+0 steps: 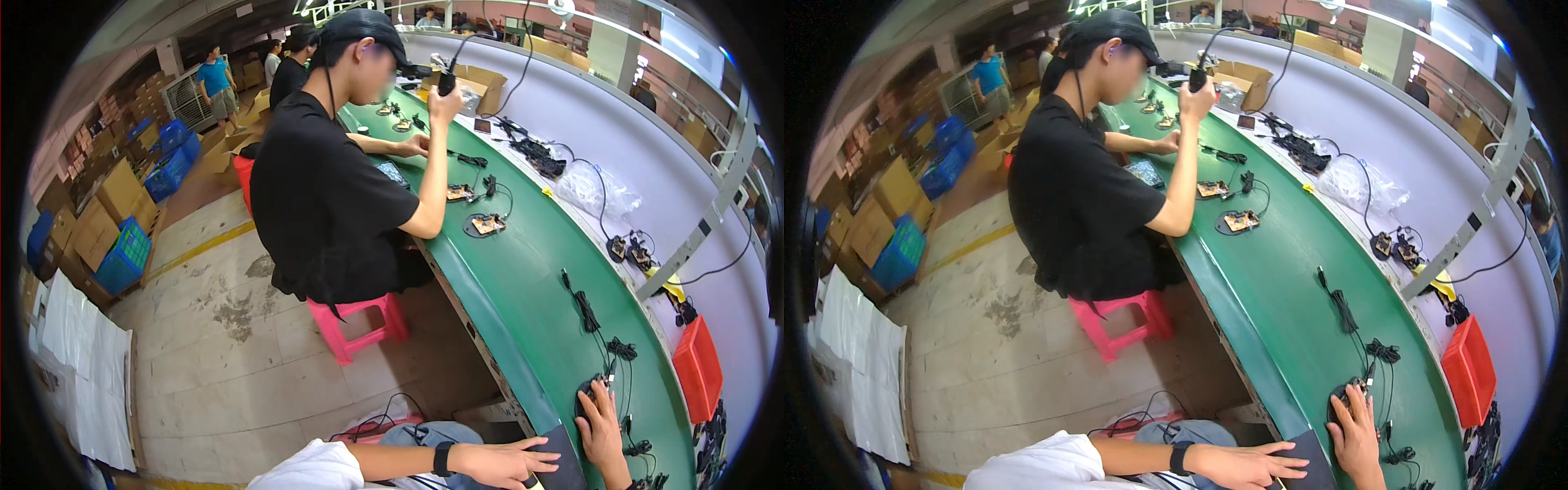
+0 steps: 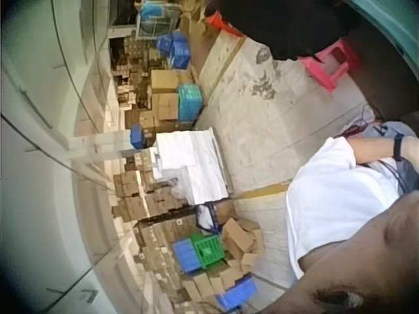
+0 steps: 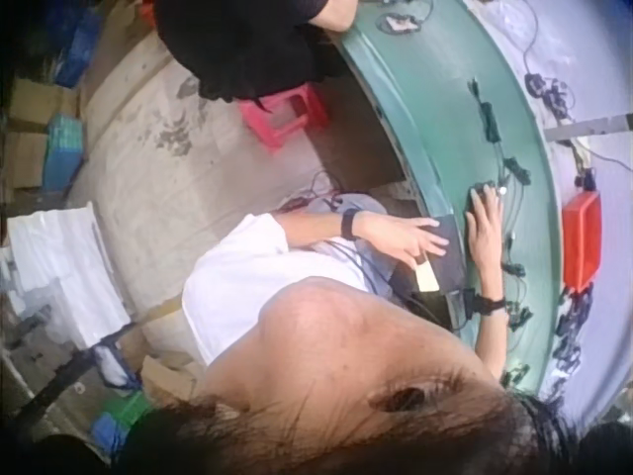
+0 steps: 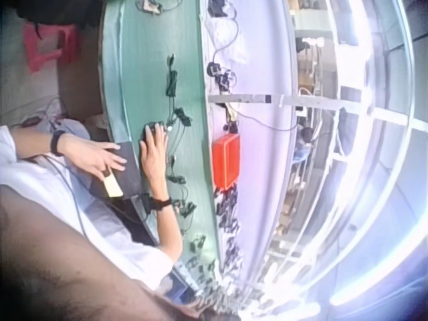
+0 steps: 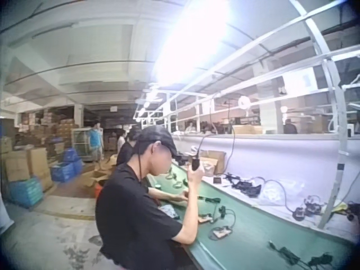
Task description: Assembling computer mouse components on a production line, including applying adhesive tape and small parts.
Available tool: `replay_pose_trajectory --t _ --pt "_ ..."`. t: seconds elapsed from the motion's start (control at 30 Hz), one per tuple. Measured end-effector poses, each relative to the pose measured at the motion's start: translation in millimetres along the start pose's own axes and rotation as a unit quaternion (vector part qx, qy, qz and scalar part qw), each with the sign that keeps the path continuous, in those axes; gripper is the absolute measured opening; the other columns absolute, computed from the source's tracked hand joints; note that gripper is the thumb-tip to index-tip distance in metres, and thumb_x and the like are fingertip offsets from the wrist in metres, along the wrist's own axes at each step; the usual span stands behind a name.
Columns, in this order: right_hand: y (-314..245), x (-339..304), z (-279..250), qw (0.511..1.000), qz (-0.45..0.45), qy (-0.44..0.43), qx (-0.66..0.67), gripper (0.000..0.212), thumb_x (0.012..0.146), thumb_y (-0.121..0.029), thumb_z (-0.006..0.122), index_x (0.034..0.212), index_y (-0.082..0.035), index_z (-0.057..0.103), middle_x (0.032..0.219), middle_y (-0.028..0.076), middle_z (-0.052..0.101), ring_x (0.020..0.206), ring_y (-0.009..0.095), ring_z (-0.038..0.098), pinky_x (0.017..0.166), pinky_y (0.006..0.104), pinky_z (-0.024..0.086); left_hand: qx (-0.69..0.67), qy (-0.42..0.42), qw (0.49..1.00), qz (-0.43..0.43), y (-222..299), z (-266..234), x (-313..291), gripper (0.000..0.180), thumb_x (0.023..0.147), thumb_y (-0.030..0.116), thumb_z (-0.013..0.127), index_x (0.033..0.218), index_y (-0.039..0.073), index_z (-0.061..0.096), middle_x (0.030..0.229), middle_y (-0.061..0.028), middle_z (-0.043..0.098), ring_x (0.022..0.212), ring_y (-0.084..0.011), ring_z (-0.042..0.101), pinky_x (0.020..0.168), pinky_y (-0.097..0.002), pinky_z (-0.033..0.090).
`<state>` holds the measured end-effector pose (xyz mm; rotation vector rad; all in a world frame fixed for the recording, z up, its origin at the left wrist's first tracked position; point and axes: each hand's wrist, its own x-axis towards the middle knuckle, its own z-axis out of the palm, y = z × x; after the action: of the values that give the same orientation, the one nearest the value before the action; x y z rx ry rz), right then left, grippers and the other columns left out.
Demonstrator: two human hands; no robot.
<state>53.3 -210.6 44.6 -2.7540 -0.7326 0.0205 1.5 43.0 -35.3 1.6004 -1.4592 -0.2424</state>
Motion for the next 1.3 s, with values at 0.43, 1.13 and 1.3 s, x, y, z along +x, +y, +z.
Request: replay_pose_trajectory --t 0.43,1.13,1.3 --pt "-62 -52 -67 0.981 0.069 0.149 -0.105 0.032 0.087 -0.018 0.076 0.118 -0.010 0.072 0.118 0.010 0.070 0.114 0.031 0.064 0.109 0.0498 0.043 0.023 0.017 0.998 -0.053 12 -32 5 0.038 0.081 0.015 0.083 0.067 0.002 0.049 0.159 -0.0169 0.049 0.155 -0.0379 0.034 0.123 -0.0612 0.016" --pt "-148 -109 47 0.918 0.271 0.255 0.136 0.020 0.079 -0.019 0.083 0.096 -0.015 0.074 0.094 -0.001 0.061 0.094 0.020 0.057 0.095 0.0431 0.036 0.069 -0.030 0.993 -0.093 21 -18 23 0.023 0.077 0.014 0.082 0.094 0.002 0.070 0.156 -0.0119 0.054 0.150 -0.0337 0.042 0.121 -0.0629 0.024" --pt "-151 -113 60 0.922 0.185 0.314 0.129 0.019 0.081 -0.022 0.083 0.095 -0.018 0.071 0.094 -0.003 0.063 0.093 0.019 0.062 0.109 0.0481 0.033 0.047 -0.060 0.992 -0.099 19 -27 23 0.019 0.079 0.012 0.079 0.094 0.003 0.072 0.156 -0.0119 0.054 0.150 -0.0336 0.042 0.122 -0.0618 0.020"
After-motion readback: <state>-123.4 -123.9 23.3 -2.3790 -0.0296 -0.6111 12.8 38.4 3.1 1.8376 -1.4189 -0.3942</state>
